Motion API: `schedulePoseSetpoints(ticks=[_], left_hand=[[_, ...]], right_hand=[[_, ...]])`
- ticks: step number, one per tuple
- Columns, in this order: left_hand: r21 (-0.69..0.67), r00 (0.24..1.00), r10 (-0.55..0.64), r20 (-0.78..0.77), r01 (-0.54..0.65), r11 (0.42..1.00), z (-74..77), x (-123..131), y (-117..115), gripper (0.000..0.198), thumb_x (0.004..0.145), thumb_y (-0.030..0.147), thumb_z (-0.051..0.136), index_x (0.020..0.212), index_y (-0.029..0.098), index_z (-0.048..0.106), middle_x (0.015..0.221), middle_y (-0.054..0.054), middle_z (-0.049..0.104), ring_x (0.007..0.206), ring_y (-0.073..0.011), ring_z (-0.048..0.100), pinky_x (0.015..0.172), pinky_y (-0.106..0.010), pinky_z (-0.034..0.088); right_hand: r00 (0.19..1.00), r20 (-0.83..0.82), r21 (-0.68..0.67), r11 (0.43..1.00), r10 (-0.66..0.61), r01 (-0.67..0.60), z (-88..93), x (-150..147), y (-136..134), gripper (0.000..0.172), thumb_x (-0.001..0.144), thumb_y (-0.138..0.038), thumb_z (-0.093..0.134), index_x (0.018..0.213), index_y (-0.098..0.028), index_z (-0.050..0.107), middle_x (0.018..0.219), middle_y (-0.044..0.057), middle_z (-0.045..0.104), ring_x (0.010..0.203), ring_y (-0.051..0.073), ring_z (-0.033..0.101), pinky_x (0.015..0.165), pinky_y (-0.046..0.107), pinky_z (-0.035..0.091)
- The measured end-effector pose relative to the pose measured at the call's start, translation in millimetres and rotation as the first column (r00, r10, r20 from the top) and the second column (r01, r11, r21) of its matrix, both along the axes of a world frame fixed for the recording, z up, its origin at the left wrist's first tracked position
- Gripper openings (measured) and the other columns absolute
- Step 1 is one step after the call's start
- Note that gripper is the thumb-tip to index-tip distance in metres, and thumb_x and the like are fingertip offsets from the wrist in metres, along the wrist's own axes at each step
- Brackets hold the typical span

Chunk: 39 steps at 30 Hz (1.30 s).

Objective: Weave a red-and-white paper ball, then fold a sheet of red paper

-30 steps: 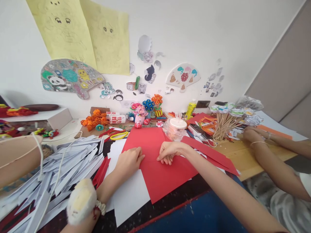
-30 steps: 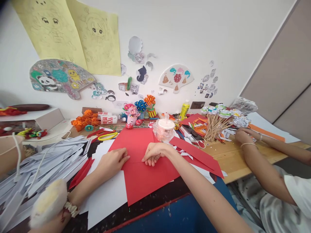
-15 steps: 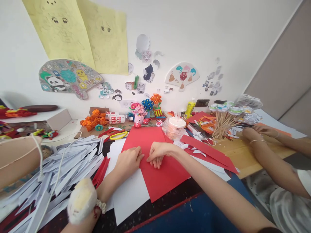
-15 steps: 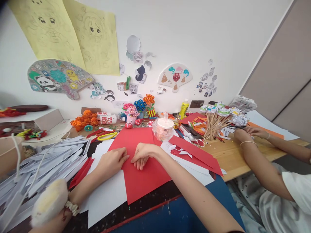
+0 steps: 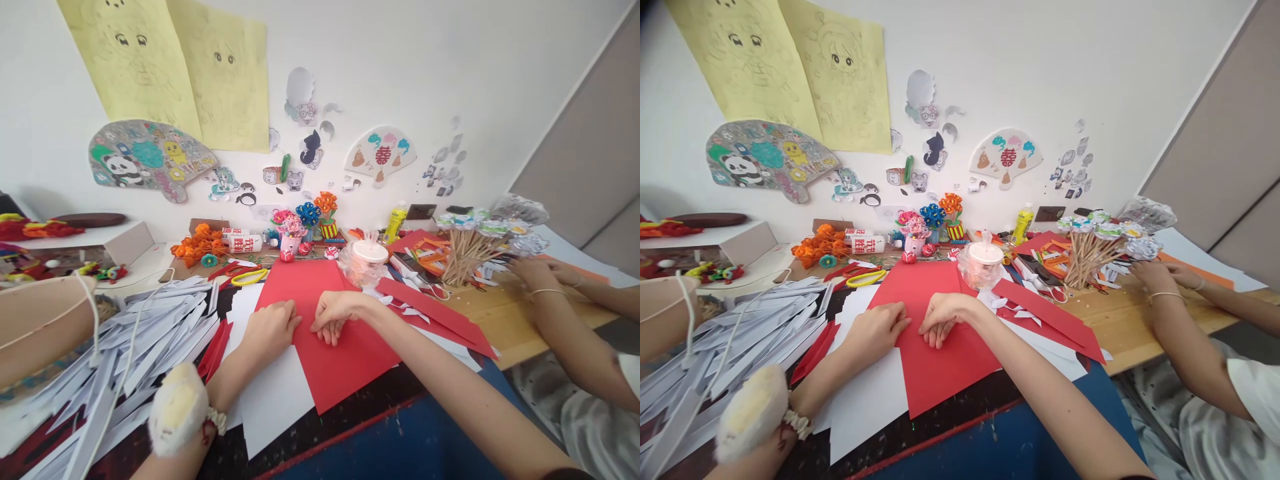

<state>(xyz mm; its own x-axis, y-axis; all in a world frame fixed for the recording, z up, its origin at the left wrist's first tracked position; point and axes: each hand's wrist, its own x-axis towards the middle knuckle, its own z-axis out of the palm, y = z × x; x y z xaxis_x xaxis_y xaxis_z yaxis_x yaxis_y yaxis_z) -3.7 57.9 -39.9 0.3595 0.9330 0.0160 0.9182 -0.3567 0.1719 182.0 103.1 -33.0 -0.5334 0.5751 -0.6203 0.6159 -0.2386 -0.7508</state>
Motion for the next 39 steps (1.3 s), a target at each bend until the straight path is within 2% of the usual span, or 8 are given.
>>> schedulePoseSetpoints(ticks=[6, 13, 19, 25, 32, 39], left_hand=[[0.021, 1.000, -0.008, 0.000, 0.008, 1.000, -0.5, -1, 0, 0.019, 0.093, 0.031, 0.040, 0.085, 0.021, 0.054, 0.091, -0.007, 0.068, 0.078, -0.0218, 0.064, 0.055, -0.028, 0.032], [0.034, 1.000, -0.018, 0.005, 0.018, 0.999, -1.8, -1, -1, 0.019, 0.093, 0.031, 0.039, 0.084, 0.021, 0.053, 0.091, -0.007, 0.067, 0.076, -0.0222, 0.064, 0.053, -0.028, 0.030], [0.042, 1.000, -0.006, 0.014, 0.006, 0.999, -4.8, -1, 0, 0.019, 0.093, 0.031, 0.040, 0.082, 0.021, 0.052, 0.088, -0.006, 0.067, 0.074, -0.0211, 0.063, 0.052, -0.027, 0.028], [0.045, 1.000, 0.002, 0.010, -0.002, 0.999, -6.6, -1, 2, 0.019, 0.092, 0.032, 0.040, 0.081, 0.022, 0.051, 0.088, -0.005, 0.067, 0.073, -0.0213, 0.063, 0.053, -0.028, 0.029], [0.032, 1.000, 0.001, 0.014, -0.002, 0.999, -5.8, -2, 2, 0.020, 0.093, 0.032, 0.038, 0.085, 0.022, 0.054, 0.090, -0.007, 0.067, 0.075, -0.0224, 0.063, 0.057, -0.029, 0.034], [0.042, 1.000, -0.002, 0.011, 0.002, 0.999, -7.6, -2, 3, 0.019, 0.093, 0.032, 0.039, 0.083, 0.022, 0.053, 0.089, -0.006, 0.067, 0.074, -0.0222, 0.063, 0.054, -0.029, 0.031]], right_hand=[[1.000, 0.023, -0.017, 1.000, 0.001, 0.000, 2.3, 3, -2, 0.019, 0.074, -0.023, 0.071, 0.061, -0.008, 0.068, 0.050, 0.003, 0.069, 0.041, 0.011, 0.064, 0.047, 0.018, 0.054], [0.999, 0.053, -0.032, 0.999, -0.002, 0.004, 9.1, 16, -6, 0.023, 0.072, -0.027, 0.074, 0.060, -0.008, 0.068, 0.051, 0.004, 0.069, 0.046, 0.012, 0.067, 0.050, 0.017, 0.054], [0.996, 0.082, -0.027, 0.999, -0.023, 0.025, 6.6, 26, -5, 0.025, 0.070, -0.030, 0.075, 0.060, -0.008, 0.068, 0.052, 0.005, 0.069, 0.047, 0.013, 0.067, 0.052, 0.019, 0.055], [0.995, 0.088, -0.029, 0.999, -0.037, 0.039, 6.0, 38, -5, 0.025, 0.067, -0.031, 0.078, 0.061, -0.008, 0.069, 0.051, 0.005, 0.069, 0.044, 0.012, 0.065, 0.052, 0.019, 0.056], [0.990, 0.131, -0.026, 0.998, -0.056, 0.060, 14.1, 46, -11, 0.026, 0.065, -0.032, 0.079, 0.057, -0.009, 0.068, 0.052, 0.006, 0.069, 0.043, 0.012, 0.065, 0.051, 0.018, 0.055], [0.985, 0.158, -0.007, 0.997, -0.076, 0.078, 18.8, 50, -14, 0.023, 0.066, -0.027, 0.078, 0.055, -0.010, 0.068, 0.051, 0.006, 0.069, 0.043, 0.013, 0.065, 0.050, 0.017, 0.055]])
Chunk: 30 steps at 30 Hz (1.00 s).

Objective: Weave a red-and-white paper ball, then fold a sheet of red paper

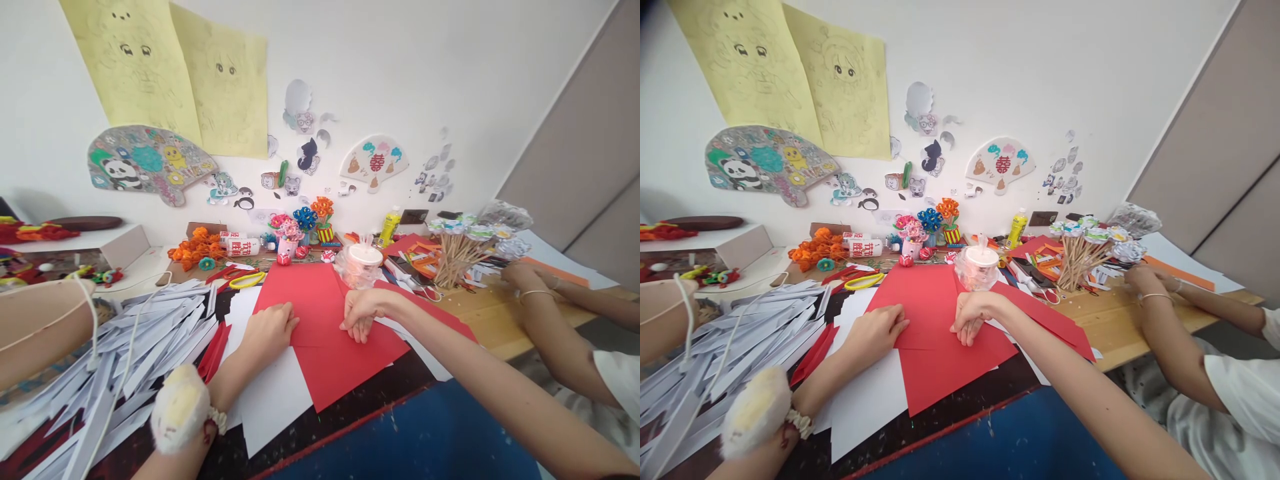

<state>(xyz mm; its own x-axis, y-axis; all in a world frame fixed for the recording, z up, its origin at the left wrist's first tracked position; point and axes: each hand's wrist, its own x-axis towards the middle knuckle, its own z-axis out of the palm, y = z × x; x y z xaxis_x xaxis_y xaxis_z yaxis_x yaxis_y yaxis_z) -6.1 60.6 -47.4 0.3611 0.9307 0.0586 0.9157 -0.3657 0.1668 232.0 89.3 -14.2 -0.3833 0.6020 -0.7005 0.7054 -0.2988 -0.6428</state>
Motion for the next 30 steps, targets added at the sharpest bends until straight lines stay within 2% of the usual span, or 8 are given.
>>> schedulePoseSetpoints(ticks=[21, 30], left_hand=[[-0.042, 1.000, 0.010, 0.004, -0.010, 0.999, 5.1, 1, -1, 0.020, 0.093, 0.031, 0.038, 0.081, 0.022, 0.051, 0.089, -0.006, 0.067, 0.078, -0.0208, 0.063, 0.054, -0.027, 0.030], [-0.053, 1.000, 0.007, 0.009, -0.007, 0.999, 5.8, 0, 0, 0.021, 0.094, 0.032, 0.037, 0.081, 0.022, 0.051, 0.090, -0.005, 0.067, 0.078, -0.0213, 0.063, 0.053, -0.028, 0.030]], right_hand=[[0.998, 0.053, -0.039, 0.998, -0.037, 0.039, -0.8, 12, 3, 0.021, 0.070, -0.022, 0.075, 0.058, -0.006, 0.067, 0.050, 0.007, 0.068, 0.043, 0.013, 0.065, 0.052, 0.019, 0.056], [0.999, 0.037, -0.026, 0.999, -0.031, 0.032, -2.3, 20, 1, 0.027, 0.066, -0.030, 0.080, 0.058, -0.008, 0.067, 0.050, 0.007, 0.068, 0.044, 0.014, 0.066, 0.051, 0.019, 0.056]])
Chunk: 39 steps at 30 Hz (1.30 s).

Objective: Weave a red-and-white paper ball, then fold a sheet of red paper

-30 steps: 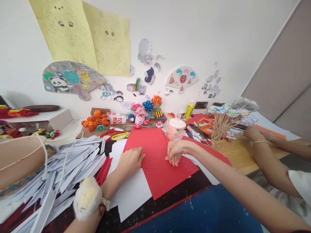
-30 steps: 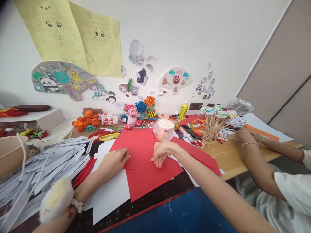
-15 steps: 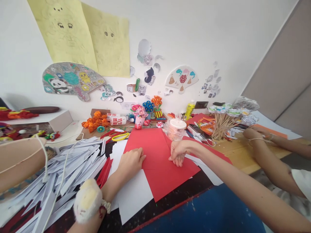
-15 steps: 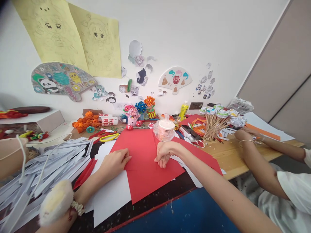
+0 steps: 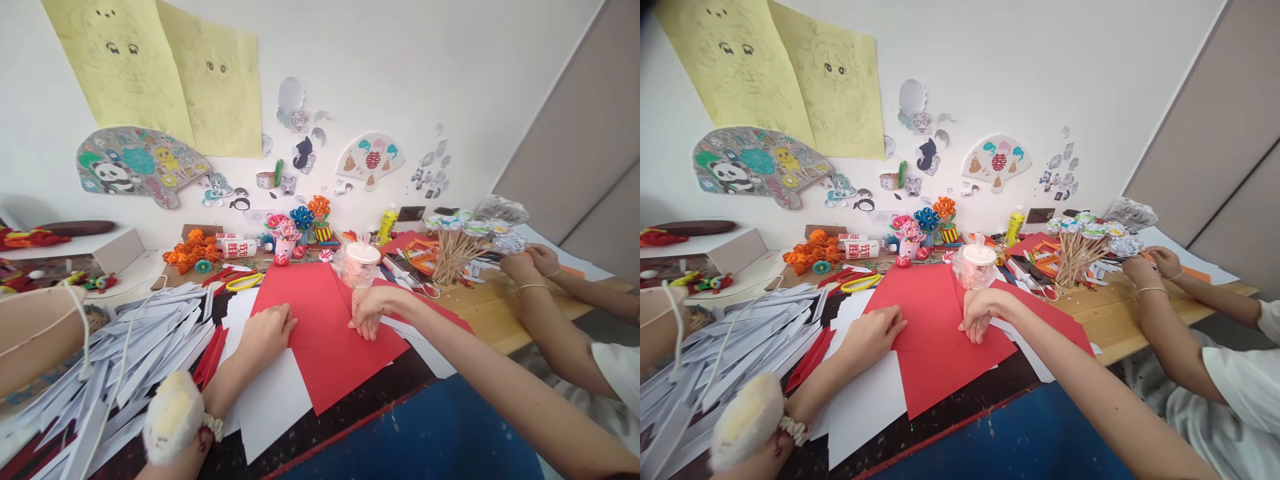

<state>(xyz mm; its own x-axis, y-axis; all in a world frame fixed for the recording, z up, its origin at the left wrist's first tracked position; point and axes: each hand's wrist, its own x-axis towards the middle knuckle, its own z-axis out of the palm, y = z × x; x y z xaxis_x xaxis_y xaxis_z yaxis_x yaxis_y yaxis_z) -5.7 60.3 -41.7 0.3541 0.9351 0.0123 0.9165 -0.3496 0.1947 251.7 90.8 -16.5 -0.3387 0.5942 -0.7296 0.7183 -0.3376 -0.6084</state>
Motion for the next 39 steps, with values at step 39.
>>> schedulePoseSetpoints(ticks=[39], left_hand=[[0.159, 1.000, -0.008, 0.020, 0.004, 0.987, 14.5, 0, 6, 0.018, 0.092, 0.030, 0.043, 0.095, 0.023, 0.059, 0.099, -0.006, 0.067, 0.097, -0.0248, 0.060, 0.077, -0.034, 0.038]], right_hand=[[0.847, -0.501, 0.496, 0.742, -0.179, 0.450, -9.7, -18, 5, 0.044, 0.080, -0.056, 0.059, 0.071, -0.013, 0.064, 0.063, 0.007, 0.070, 0.052, 0.013, 0.066, 0.051, 0.020, 0.050]])
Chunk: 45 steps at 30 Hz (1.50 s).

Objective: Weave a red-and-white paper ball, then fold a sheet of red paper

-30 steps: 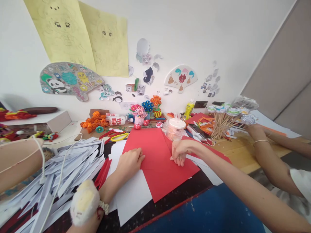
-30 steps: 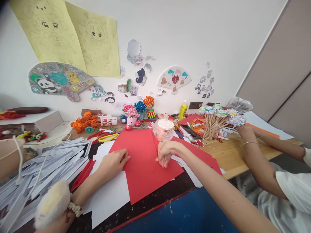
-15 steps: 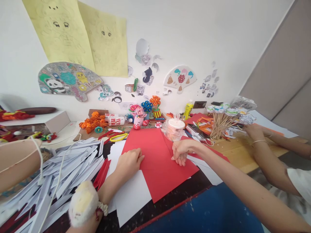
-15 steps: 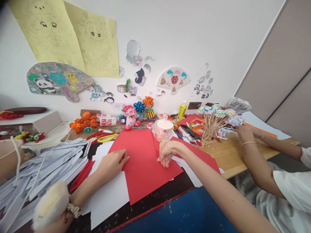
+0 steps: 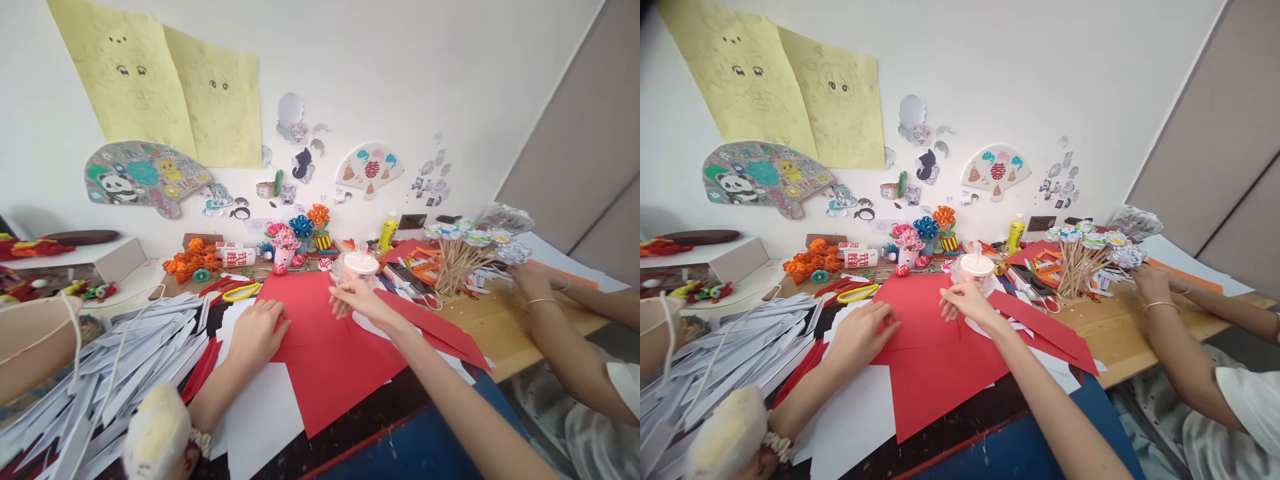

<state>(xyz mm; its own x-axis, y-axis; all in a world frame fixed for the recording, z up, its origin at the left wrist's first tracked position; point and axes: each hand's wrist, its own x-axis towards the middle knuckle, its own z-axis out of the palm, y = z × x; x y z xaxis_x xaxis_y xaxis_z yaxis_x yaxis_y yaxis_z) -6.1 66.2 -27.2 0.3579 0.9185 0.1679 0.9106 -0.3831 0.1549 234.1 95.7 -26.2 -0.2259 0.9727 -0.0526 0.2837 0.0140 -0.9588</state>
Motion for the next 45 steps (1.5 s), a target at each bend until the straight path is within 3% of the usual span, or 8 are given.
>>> schedulePoseSetpoints(ticks=[4, 10, 14, 22, 30, 35, 41, 45], left_hand=[[0.011, 0.995, -0.090, -0.034, 0.090, 0.996, 0.3, 4, 17, 0.028, 0.086, 0.034, 0.057, 0.111, 0.022, 0.058, 0.121, -0.009, 0.060, 0.116, -0.0276, 0.051, 0.095, -0.038, 0.033], [-0.022, 0.995, -0.094, -0.017, 0.094, 0.995, 3.0, 8, 31, 0.032, 0.075, 0.042, 0.068, 0.097, 0.020, 0.061, 0.101, -0.007, 0.066, 0.103, -0.0279, 0.058, 0.093, -0.039, 0.037], [-0.057, 0.991, -0.116, 0.066, 0.120, 0.991, 10.0, 0, 31, 0.010, 0.082, 0.031, 0.057, 0.083, 0.022, 0.059, 0.091, -0.004, 0.067, 0.085, -0.0209, 0.061, 0.074, -0.030, 0.043], [0.044, 0.948, -0.133, 0.288, 0.125, 0.991, 43.8, -36, 20, 0.026, 0.088, 0.040, 0.039, 0.083, 0.023, 0.058, 0.081, 0.000, 0.067, 0.076, -0.0177, 0.059, 0.070, -0.026, 0.043], [-0.123, 0.493, 0.115, 0.862, -0.017, 0.992, 61.6, -58, 5, 0.036, 0.067, 0.054, 0.070, 0.079, 0.020, 0.064, 0.070, -0.001, 0.066, 0.065, -0.0186, 0.060, 0.054, -0.024, 0.046], [-0.256, 0.194, 0.235, 0.952, 0.092, 0.962, 69.5, -66, -2, 0.039, 0.062, 0.049, 0.079, 0.081, 0.020, 0.061, 0.069, 0.001, 0.065, 0.059, -0.0151, 0.059, 0.050, -0.021, 0.044], [-0.280, 0.489, 0.108, 0.865, 0.294, 0.914, 68.4, -85, -3, 0.039, 0.072, 0.053, 0.069, 0.064, 0.018, 0.056, 0.064, 0.003, 0.054, 0.058, -0.0121, 0.049, 0.054, -0.021, 0.039], [-0.327, 0.566, 0.041, 0.823, 0.414, 0.850, 55.2, -73, 2, 0.038, 0.076, 0.056, 0.064, 0.082, 0.018, 0.065, 0.083, -0.002, 0.063, 0.077, -0.0173, 0.056, 0.069, -0.026, 0.045]], right_hand=[[0.988, -0.139, 0.164, 0.983, -0.059, 0.082, -11.5, -33, 20, 0.039, 0.083, -0.052, 0.054, 0.091, -0.016, 0.064, 0.072, 0.005, 0.071, 0.052, 0.012, 0.065, 0.051, 0.021, 0.050], [0.972, -0.216, 0.280, 0.948, -0.092, 0.152, -27.0, -38, 33, 0.035, 0.079, -0.049, 0.054, 0.092, -0.018, 0.065, 0.070, 0.004, 0.068, 0.055, 0.015, 0.063, 0.050, 0.024, 0.048], [0.969, -0.221, 0.314, 0.933, -0.108, 0.175, -27.8, -20, 30, 0.030, 0.080, -0.044, 0.055, 0.092, -0.019, 0.067, 0.080, 0.006, 0.070, 0.075, 0.020, 0.066, 0.068, 0.030, 0.052], [0.965, -0.263, 0.359, 0.925, -0.024, 0.121, -14.8, -15, 19, 0.041, 0.083, -0.058, 0.054, 0.097, -0.022, 0.070, 0.106, 0.007, 0.070, 0.109, 0.025, 0.059, 0.095, 0.035, 0.044], [0.954, -0.301, 0.382, 0.918, 0.018, 0.103, -16.0, -17, 17, 0.051, 0.075, -0.065, 0.062, 0.092, -0.019, 0.071, 0.103, 0.010, 0.071, 0.103, 0.027, 0.061, 0.094, 0.038, 0.045], [0.964, -0.252, 0.404, 0.914, 0.079, 0.031, 29.1, -30, 2, 0.047, 0.065, -0.051, 0.077, 0.096, -0.017, 0.070, 0.097, 0.007, 0.071, 0.089, 0.022, 0.064, 0.082, 0.033, 0.049], [0.986, 0.017, 0.243, 0.956, 0.165, -0.164, 130.9, -23, -23, 0.035, 0.073, -0.049, 0.070, 0.079, -0.014, 0.070, 0.073, 0.005, 0.070, 0.062, 0.017, 0.063, 0.054, 0.025, 0.045], [0.902, 0.288, 0.087, 0.929, 0.323, -0.360, 136.5, -5, -5, 0.027, 0.069, -0.040, 0.072, 0.070, -0.014, 0.069, 0.059, -0.001, 0.062, 0.051, 0.009, 0.051, 0.048, 0.021, 0.035]])
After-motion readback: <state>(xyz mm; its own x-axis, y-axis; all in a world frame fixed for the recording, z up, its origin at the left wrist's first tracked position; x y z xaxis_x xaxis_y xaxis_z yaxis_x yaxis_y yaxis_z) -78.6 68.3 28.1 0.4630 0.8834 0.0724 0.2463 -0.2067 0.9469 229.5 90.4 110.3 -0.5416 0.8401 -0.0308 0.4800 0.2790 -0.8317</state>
